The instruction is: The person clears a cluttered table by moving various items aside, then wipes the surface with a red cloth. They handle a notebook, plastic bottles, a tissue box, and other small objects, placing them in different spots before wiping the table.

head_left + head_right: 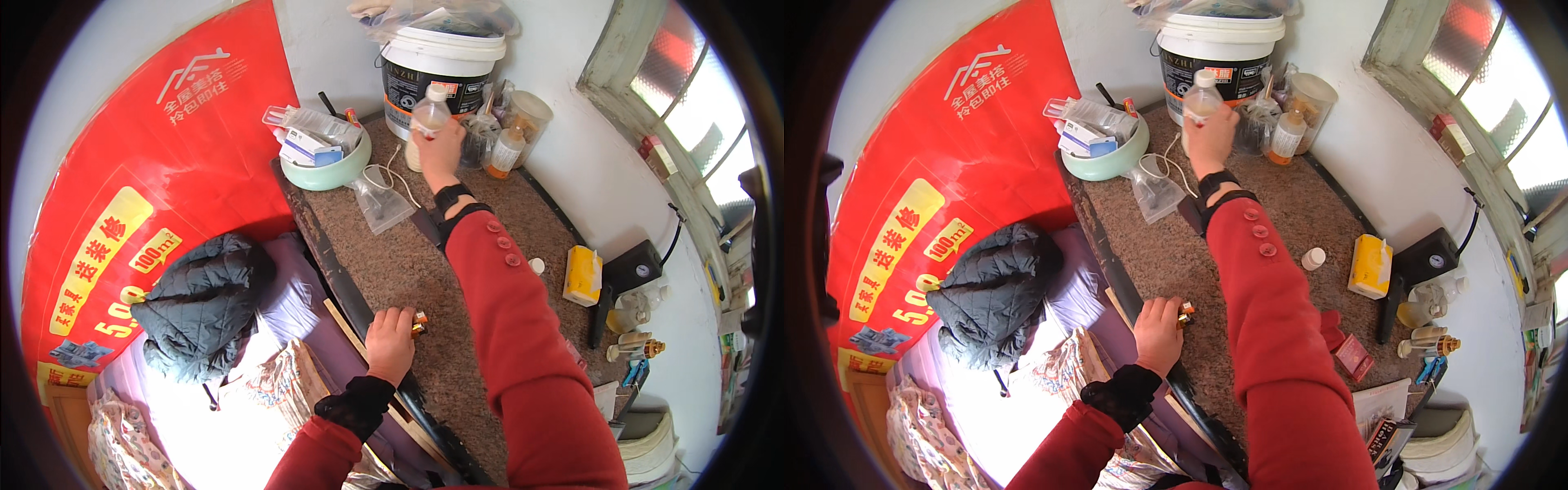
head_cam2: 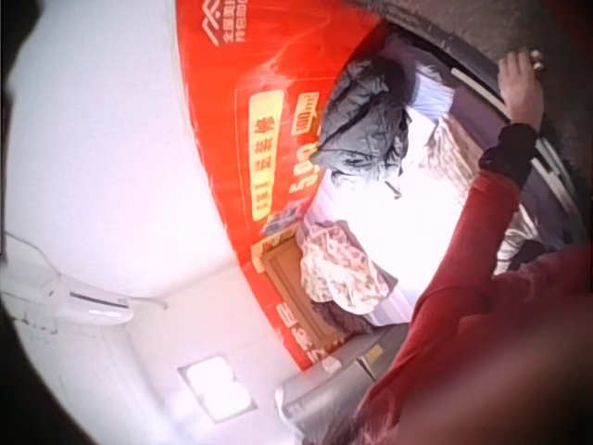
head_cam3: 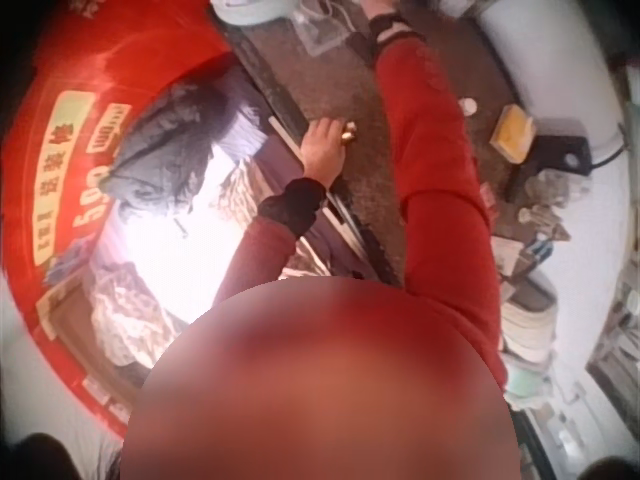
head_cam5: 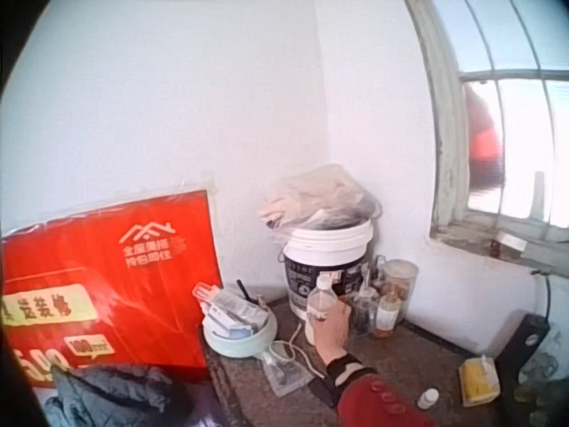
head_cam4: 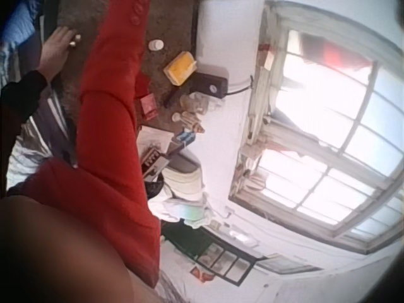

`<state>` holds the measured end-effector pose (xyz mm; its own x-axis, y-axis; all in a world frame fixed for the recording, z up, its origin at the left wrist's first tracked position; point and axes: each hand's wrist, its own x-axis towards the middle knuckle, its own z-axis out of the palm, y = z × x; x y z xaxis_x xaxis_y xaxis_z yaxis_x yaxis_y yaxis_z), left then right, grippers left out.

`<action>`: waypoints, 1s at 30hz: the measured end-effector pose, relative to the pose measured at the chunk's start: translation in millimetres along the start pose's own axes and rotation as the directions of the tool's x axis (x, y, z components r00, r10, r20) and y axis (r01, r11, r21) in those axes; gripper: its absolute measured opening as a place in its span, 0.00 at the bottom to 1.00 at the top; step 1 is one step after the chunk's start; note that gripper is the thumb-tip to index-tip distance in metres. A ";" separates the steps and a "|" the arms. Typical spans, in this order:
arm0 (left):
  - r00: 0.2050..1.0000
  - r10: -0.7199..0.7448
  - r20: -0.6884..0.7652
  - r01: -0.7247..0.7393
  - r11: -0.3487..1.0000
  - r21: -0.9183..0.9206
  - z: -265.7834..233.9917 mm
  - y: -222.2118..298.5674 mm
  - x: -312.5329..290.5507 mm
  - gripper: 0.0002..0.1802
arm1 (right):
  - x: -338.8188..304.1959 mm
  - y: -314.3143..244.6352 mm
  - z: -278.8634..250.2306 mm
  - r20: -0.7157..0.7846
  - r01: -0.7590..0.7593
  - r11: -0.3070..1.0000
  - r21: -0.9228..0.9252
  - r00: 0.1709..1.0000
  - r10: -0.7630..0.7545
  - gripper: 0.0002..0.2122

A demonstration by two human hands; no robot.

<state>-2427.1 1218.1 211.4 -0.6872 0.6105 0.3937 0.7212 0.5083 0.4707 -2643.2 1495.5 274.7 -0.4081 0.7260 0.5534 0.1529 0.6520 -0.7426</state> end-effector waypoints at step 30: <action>1.000 0.000 -0.029 -0.001 1.000 -0.012 4.2 0.8 -1.3 0.22 | -77.4 45.6 -80.0 0.612 0.289 0.950 -0.119 0.774 -0.159 0.09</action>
<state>-2425.3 1220.2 208.0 -0.6893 0.5929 0.4163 0.7204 0.5004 0.4803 -2532.6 1486.5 228.2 -0.8916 0.3246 0.3158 0.1341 0.8552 -0.5006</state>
